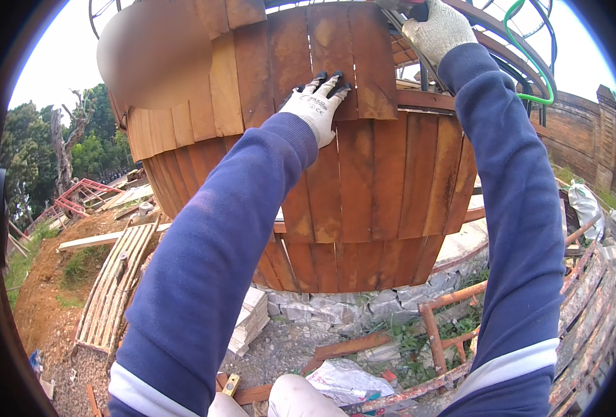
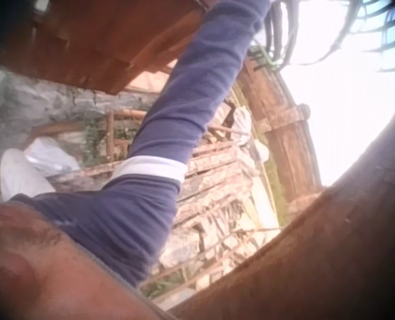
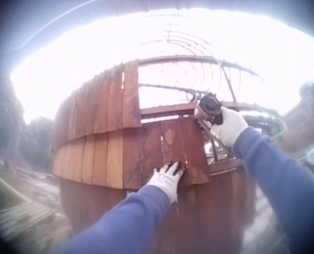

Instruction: The person installs wooden shingles onto a curved structure, using a level to check alignment and securing the shingles with a pneumatic nail gun.

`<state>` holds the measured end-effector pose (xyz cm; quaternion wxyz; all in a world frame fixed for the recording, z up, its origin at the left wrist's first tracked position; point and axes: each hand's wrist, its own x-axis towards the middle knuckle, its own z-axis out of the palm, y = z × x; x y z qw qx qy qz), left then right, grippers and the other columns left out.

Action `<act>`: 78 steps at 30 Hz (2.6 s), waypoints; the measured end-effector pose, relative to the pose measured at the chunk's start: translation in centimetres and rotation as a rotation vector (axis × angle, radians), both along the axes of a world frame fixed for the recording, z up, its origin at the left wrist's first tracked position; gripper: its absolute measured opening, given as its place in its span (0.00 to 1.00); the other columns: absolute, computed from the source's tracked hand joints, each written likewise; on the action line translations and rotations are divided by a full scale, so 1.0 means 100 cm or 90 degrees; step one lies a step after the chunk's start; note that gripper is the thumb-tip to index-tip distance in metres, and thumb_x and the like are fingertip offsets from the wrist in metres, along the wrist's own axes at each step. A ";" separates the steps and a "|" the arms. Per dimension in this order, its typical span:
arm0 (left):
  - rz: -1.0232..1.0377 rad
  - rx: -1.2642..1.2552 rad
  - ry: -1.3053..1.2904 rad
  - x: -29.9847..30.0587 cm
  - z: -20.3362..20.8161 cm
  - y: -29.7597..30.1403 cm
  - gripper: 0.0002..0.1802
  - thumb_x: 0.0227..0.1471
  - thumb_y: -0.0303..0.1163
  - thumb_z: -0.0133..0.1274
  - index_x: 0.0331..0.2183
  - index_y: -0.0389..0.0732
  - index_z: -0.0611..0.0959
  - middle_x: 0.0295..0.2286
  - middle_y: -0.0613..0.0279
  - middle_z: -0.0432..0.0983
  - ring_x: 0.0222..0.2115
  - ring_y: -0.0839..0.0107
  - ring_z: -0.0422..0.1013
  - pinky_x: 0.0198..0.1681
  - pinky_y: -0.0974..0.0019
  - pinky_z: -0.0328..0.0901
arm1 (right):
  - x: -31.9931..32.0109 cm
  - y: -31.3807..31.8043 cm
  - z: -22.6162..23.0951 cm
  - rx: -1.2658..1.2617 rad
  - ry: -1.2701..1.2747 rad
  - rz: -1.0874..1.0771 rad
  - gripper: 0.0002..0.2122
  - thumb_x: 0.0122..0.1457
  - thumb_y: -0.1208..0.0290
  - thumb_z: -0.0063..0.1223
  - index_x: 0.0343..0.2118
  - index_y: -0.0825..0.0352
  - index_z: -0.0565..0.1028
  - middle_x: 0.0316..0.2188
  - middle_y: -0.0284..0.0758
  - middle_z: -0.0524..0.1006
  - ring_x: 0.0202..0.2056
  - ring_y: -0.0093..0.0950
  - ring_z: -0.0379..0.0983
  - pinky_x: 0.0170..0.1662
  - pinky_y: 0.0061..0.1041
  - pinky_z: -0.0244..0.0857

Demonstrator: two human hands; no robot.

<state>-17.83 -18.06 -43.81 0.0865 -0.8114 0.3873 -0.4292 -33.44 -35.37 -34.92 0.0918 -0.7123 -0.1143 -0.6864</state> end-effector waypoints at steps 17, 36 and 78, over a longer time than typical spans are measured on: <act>-0.033 -0.027 0.030 0.001 -0.001 0.007 0.42 0.55 0.41 0.55 0.68 0.52 0.57 0.70 0.62 0.42 0.70 0.60 0.42 0.70 0.53 0.47 | -0.011 0.041 0.002 0.033 0.017 -0.130 0.17 0.50 0.71 0.56 0.44 0.66 0.78 0.39 0.48 0.82 0.44 0.42 0.79 0.50 0.34 0.71; 0.152 -0.498 0.998 -0.062 -0.629 0.335 0.27 0.52 0.37 0.62 0.54 0.42 0.79 0.44 0.54 0.82 0.44 0.63 0.79 0.49 0.63 0.71 | 0.004 0.055 -0.464 -0.463 0.872 -0.115 0.08 0.49 0.70 0.57 0.34 0.59 0.80 0.30 0.38 0.80 0.34 0.38 0.81 0.36 0.38 0.72; 0.532 -0.690 0.607 -0.129 -0.796 0.601 0.41 0.30 0.51 0.73 0.46 0.40 0.79 0.42 0.46 0.77 0.44 0.50 0.75 0.50 0.52 0.68 | 0.032 0.246 -0.656 -0.009 0.800 0.297 0.25 0.49 0.62 0.61 0.49 0.71 0.76 0.43 0.50 0.78 0.46 0.48 0.75 0.50 0.43 0.68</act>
